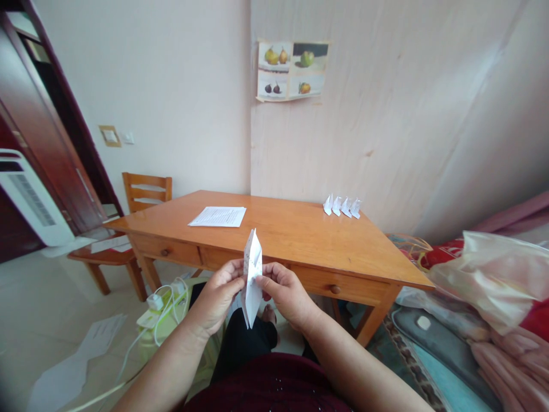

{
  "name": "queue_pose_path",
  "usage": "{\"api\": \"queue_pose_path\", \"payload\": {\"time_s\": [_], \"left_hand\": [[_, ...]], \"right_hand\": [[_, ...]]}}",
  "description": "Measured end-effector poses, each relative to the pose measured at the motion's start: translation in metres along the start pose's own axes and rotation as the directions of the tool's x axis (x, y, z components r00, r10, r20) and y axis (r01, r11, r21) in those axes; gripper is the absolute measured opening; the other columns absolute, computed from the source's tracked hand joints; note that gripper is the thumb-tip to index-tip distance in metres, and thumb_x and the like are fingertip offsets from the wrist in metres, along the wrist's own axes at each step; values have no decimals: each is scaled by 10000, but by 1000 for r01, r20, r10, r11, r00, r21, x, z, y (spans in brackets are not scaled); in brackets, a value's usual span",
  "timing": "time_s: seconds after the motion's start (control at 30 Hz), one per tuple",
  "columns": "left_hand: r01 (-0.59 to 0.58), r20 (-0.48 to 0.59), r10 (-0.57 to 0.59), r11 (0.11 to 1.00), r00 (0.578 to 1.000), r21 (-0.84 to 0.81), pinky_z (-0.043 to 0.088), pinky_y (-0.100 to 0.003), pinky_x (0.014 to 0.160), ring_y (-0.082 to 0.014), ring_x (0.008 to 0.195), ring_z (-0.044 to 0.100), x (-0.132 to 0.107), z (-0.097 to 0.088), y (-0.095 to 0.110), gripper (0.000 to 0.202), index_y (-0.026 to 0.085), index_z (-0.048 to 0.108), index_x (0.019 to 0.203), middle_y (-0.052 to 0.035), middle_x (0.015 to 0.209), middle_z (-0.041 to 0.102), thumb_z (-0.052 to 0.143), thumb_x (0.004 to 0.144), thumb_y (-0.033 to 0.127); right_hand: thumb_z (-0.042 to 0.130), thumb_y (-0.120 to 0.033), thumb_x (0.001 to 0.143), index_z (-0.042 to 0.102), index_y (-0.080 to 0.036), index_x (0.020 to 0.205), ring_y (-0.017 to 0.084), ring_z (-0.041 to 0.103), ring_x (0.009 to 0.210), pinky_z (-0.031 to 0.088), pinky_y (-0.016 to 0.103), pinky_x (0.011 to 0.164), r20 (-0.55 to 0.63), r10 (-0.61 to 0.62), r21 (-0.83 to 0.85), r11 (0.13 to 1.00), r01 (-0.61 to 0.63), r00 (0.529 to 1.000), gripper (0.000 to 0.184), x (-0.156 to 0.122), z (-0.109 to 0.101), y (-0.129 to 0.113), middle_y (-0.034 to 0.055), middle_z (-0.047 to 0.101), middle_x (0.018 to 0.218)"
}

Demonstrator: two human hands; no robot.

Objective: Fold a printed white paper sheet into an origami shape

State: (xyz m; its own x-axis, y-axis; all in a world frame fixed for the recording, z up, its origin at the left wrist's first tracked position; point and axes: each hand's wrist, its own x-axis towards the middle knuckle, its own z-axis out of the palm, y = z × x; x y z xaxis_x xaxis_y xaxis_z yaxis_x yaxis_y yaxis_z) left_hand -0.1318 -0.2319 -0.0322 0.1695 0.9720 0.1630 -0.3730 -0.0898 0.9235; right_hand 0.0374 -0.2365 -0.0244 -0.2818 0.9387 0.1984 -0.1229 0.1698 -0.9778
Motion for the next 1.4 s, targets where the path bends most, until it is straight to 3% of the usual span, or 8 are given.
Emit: {"api": "queue_pose_path", "payload": {"time_s": [0.17,0.3,0.47,0.6,0.83,1.07,1.23,1.4], "left_hand": [[34,10,-34,999,999,-21,488,-371,968,-232,996,701,-1,-2,-2,417,172,643,1206,-98,1101,740,737,800,184],[29,21,-29,1000,999,-9,484,-388,980,-250,1037,692,-2,0,-1,406,172,633,1205,-102,1124,736,735,814,206],[-8,44,8,1000,999,3,449,-382,1033,-249,1094,672,-3,4,-1,348,179,656,1155,-93,1141,736,736,817,211],[-2,46,1,1000,999,5,459,-387,1013,-255,1083,674,-3,5,-1,334,177,661,1138,-97,1136,737,742,817,222],[1,30,-1,1000,1000,7,481,-367,969,-241,1003,694,-3,4,1,339,172,671,1110,-87,1058,751,776,794,235],[11,28,-12,1000,1000,19,502,-339,901,-230,963,699,-3,6,0,318,166,653,1100,-85,1023,749,763,813,250],[16,53,-15,1000,998,-15,529,-339,838,-227,907,709,-5,7,0,338,159,634,1114,-99,1049,743,762,814,250],[29,59,-26,999,998,-46,545,-331,769,-223,845,715,-5,8,2,358,155,629,1116,-113,1050,740,772,805,264]], "right_hand": [[691,-447,831,601,-189,846,122,483,579,393,274,577,-90,-12,-77,997,5,996,273,4,4,3,-26,559,651],[668,-393,812,571,-198,822,129,497,573,397,275,564,-152,-41,-177,984,14,987,218,6,8,7,-27,561,646],[647,-278,781,532,-213,804,126,478,589,381,265,571,-242,-144,-376,925,44,960,134,7,12,8,-37,542,656],[660,-222,755,485,-230,806,124,455,593,370,258,572,-271,-234,-420,901,104,934,183,7,12,9,-55,494,657],[612,-241,822,592,-219,806,147,517,642,409,272,603,-164,-202,-336,932,138,966,34,0,14,0,-16,581,692],[700,-387,844,599,-211,852,147,504,647,399,281,593,-131,-155,-273,955,115,979,203,-2,12,4,-5,576,712],[736,-445,817,529,-218,856,130,494,628,400,275,586,-149,-139,-110,986,123,979,310,1,9,12,-26,547,710],[774,-511,770,528,-213,872,115,479,567,394,264,547,-128,5,18,1000,-2,992,400,0,6,10,-33,560,678]]}}
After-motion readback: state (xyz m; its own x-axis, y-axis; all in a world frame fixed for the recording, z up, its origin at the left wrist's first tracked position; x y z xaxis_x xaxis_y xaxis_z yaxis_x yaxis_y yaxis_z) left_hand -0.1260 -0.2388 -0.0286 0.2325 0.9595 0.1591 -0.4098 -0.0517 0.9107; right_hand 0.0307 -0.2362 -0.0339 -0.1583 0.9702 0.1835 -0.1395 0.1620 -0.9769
